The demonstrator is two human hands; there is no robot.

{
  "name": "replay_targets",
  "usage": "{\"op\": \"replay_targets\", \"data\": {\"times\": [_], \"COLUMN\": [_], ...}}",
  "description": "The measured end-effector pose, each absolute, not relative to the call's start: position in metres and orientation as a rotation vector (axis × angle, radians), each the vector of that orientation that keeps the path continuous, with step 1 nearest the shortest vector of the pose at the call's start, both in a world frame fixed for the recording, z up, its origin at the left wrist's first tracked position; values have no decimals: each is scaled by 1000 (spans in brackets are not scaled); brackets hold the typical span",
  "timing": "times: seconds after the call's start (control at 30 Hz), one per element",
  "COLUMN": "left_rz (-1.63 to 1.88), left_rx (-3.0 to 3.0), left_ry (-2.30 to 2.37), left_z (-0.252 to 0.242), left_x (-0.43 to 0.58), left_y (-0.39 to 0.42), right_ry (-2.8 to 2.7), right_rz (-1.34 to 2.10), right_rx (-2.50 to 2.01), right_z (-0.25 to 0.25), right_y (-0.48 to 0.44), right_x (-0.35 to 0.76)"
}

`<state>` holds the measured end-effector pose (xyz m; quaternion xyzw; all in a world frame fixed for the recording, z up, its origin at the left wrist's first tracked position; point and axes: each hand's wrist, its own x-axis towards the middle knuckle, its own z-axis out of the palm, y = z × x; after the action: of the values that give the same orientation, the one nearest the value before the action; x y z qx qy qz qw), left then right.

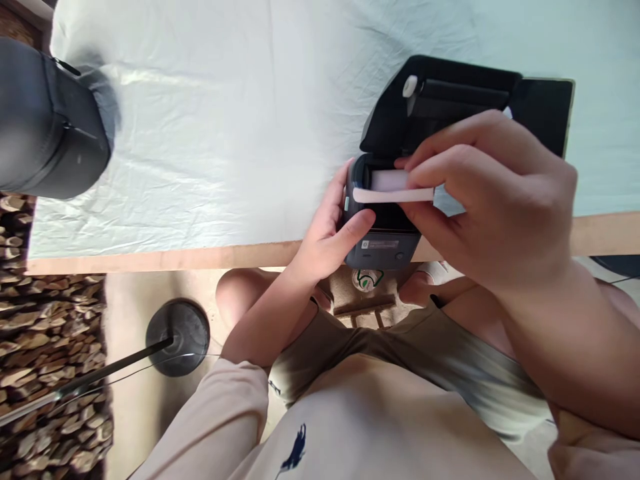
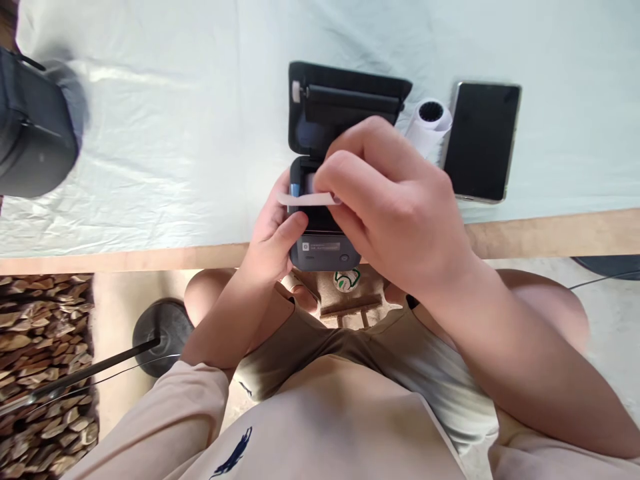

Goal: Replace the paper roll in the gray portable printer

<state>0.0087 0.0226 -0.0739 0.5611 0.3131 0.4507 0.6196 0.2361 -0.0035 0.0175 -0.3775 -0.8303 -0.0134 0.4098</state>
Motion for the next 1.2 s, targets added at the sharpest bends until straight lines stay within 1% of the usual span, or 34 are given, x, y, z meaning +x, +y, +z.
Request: {"op": "replay_targets", "data": {"times": [0.1, 0.2, 0.4, 0.53, 0.7, 0.8, 1.0, 1.2], "left_rz": [1018, 1023, 1050, 1052, 1052, 1042, 1042, 1042], "left_rx": [1170, 1036, 923, 881, 849, 849, 833, 796], "left_ry": [697, 743, 760, 784, 770, 790, 779, 795], "left_z": [-68, -54, -41, -41, -39, -38, -38, -38], "left_x": [11, 17, 23, 23, 23, 23, 23, 22], "left_y": [19, 13, 10, 10, 10, 9, 8, 11], "right_ry": [-2034, -1921, -1642, -1538, -1732, -1881, -1975, -2024], "right_rz": [20, 99, 151, 150, 151, 69, -112, 30], "right_rx": [-1074, -1139, -769, -680, -664, -674, -761, -659], "right_z": [30, 29, -9, -27, -37, -40, -30, -23], "right_y": [-13, -11, 20, 32, 39, 41, 35, 30], "right_x": [235, 235, 220, 214, 228, 238, 237, 236]}}
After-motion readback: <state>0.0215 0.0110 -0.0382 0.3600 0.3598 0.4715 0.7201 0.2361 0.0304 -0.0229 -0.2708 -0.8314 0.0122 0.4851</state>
